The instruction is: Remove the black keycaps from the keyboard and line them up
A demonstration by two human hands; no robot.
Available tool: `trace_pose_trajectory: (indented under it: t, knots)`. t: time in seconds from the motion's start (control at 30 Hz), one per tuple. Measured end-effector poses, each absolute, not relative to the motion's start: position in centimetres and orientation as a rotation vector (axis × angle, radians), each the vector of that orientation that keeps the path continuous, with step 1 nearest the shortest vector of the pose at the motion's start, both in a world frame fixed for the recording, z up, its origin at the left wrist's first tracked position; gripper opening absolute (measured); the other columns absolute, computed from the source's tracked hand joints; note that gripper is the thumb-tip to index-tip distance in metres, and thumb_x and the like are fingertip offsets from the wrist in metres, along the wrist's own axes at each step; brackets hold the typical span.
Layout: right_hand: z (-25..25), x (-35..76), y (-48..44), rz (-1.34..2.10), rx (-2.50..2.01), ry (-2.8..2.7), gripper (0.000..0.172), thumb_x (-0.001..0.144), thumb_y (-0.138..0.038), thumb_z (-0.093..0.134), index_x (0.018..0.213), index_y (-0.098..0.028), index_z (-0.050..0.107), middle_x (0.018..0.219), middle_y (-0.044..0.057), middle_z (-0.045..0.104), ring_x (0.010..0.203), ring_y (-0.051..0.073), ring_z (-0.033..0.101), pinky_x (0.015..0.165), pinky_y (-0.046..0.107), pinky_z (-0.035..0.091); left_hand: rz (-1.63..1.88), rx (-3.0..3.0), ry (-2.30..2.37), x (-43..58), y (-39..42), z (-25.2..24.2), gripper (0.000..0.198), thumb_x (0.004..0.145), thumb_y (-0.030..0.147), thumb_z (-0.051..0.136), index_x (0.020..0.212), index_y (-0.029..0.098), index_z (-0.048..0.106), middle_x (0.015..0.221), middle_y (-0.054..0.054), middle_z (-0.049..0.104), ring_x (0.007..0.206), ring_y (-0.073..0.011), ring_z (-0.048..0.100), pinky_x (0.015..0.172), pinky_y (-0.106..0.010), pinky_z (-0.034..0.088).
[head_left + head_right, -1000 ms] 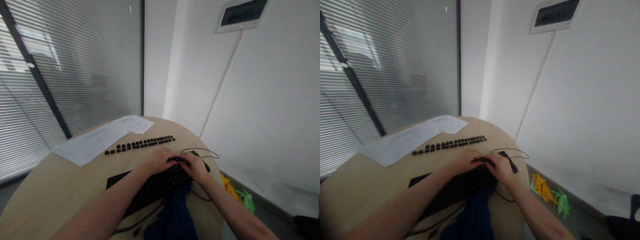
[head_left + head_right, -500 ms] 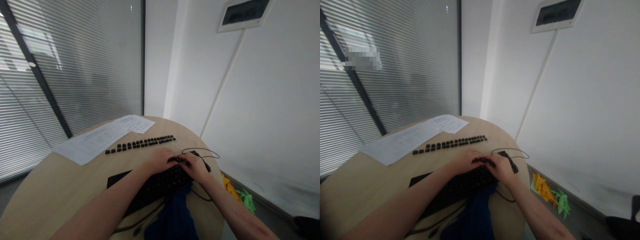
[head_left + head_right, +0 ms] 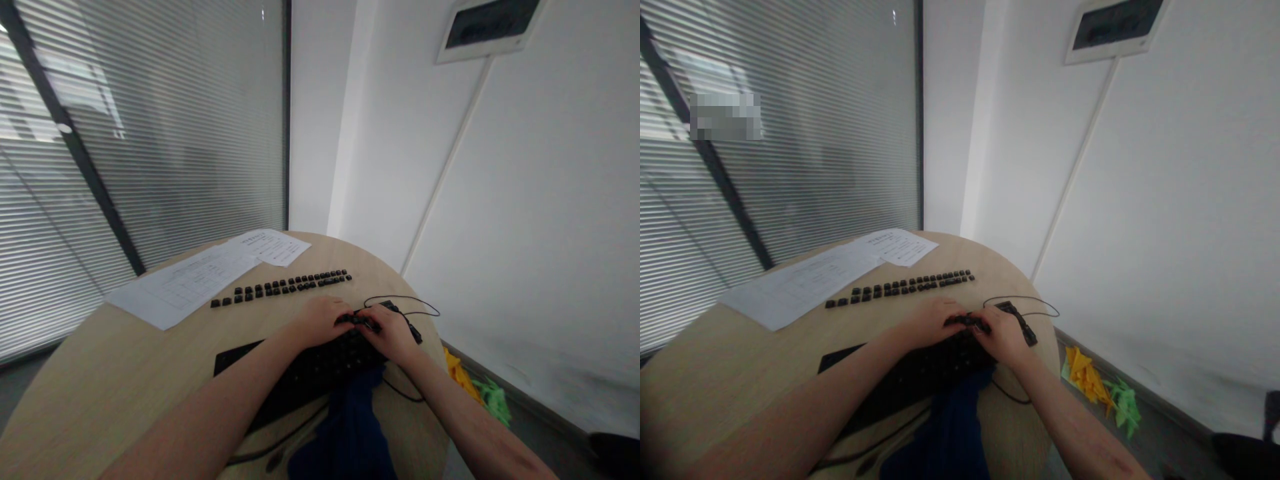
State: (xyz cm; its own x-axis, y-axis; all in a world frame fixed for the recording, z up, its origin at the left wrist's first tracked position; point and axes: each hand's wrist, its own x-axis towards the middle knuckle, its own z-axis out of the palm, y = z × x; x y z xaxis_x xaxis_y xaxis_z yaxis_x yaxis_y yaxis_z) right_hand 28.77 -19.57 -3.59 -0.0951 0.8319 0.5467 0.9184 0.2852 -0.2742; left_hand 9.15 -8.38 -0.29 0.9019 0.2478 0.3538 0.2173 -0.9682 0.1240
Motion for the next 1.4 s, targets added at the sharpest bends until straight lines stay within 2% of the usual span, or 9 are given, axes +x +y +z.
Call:
trace_pose_trajectory:
  t: [0.2, 0.7, 0.93, 1.17, 1.4]
  knots:
    - [-3.8, 29.0, -19.5, -0.17, -1.587, -1.918, 0.015, 0.089, -0.028, 0.065, 0.102, -0.023, 0.07, 0.089, 0.004, 0.07, 0.081, 0.02, 0.065, 0.074, 0.031, 0.05, 0.506, 2.991, 0.417, 9.1, -8.5, 0.0, 0.017, 0.092, 0.031, 0.059, 0.095, 0.019, 0.071, 0.091, -0.004, 0.071, 0.083, -0.0206, 0.064, 0.073, -0.031, 0.048]
    - [-3.3, 28.8, -19.4, -0.097, -1.681, -1.898, 0.015, 0.09, -0.029, 0.063, 0.102, -0.022, 0.069, 0.086, 0.003, 0.07, 0.077, 0.019, 0.064, 0.069, 0.03, 0.046, 0.439, 2.967, 0.427, 9.1, -8.4, 0.0, 0.018, 0.091, 0.025, 0.055, 0.088, 0.02, 0.071, 0.088, -0.004, 0.072, 0.08, -0.0196, 0.065, 0.073, -0.03, 0.048]
    - [-3.5, 29.1, -19.3, -0.069, -1.656, -1.948, 0.013, 0.091, -0.021, 0.058, 0.09, -0.023, 0.071, 0.085, 0.002, 0.07, 0.078, 0.018, 0.064, 0.071, 0.029, 0.046, 0.389, 2.943, 0.442, 9.1, -8.5, 0.0, 0.015, 0.089, 0.023, 0.057, 0.088, 0.02, 0.072, 0.086, -0.003, 0.072, 0.081, -0.0197, 0.065, 0.073, -0.029, 0.047]
    - [-3.5, 29.1, -19.4, -0.041, -1.677, -1.957, 0.013, 0.089, -0.018, 0.059, 0.091, -0.023, 0.071, 0.089, 0.002, 0.071, 0.083, 0.019, 0.065, 0.076, 0.03, 0.048, 0.397, 2.936, 0.414, 9.2, -8.1, -0.6, 0.014, 0.088, 0.023, 0.057, 0.089, 0.02, 0.071, 0.088, -0.003, 0.072, 0.083, -0.0194, 0.065, 0.075, -0.029, 0.048]
    - [-3.7, 29.5, -19.2, -0.129, -1.745, -1.863, 0.02, 0.089, -0.019, 0.057, 0.103, -0.023, 0.07, 0.094, 0.004, 0.072, 0.083, 0.02, 0.065, 0.076, 0.031, 0.048, 0.395, 2.933, 0.43, 9.2, -8.0, -0.6, 0.015, 0.085, 0.021, 0.058, 0.091, 0.021, 0.071, 0.09, -0.003, 0.073, 0.083, -0.02, 0.066, 0.074, -0.029, 0.048]
